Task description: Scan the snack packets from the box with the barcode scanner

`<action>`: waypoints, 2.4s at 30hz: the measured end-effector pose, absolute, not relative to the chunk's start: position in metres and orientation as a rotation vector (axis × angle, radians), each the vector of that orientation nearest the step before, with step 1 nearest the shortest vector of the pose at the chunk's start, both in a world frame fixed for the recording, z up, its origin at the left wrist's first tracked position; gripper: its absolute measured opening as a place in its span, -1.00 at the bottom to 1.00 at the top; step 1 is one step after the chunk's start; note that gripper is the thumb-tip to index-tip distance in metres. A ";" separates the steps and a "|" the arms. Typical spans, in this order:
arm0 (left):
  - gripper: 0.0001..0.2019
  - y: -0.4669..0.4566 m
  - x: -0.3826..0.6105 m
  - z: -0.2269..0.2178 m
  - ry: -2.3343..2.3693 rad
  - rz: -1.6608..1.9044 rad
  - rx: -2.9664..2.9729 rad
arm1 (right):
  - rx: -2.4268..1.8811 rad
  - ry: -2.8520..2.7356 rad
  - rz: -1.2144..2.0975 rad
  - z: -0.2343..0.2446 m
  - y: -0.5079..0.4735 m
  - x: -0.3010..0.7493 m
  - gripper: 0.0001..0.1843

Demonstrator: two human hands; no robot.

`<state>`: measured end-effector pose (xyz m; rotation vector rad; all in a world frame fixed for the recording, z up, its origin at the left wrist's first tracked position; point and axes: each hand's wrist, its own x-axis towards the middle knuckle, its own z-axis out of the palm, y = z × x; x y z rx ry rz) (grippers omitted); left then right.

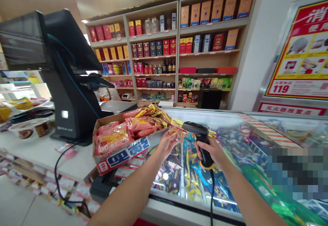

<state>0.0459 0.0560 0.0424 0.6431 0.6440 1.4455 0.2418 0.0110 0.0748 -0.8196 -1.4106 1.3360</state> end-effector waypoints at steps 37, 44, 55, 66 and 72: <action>-0.65 0.067 0.067 0.033 0.602 1.863 0.419 | -1.004 -1.573 1.282 0.070 0.011 0.238 -0.72; -0.66 0.069 0.063 0.027 0.964 1.713 0.495 | -1.013 -1.376 1.352 0.072 0.016 0.245 -0.69; -0.81 0.059 0.138 0.046 0.901 1.187 0.598 | -1.196 -1.132 1.125 0.084 -0.015 0.337 -0.70; -0.76 0.041 0.168 0.035 1.771 0.881 1.850 | -1.173 -1.136 1.074 0.081 -0.055 0.356 -0.72; -0.51 0.057 0.180 0.036 1.892 0.828 1.910 | -1.175 -1.171 1.104 0.077 -0.048 0.342 -0.69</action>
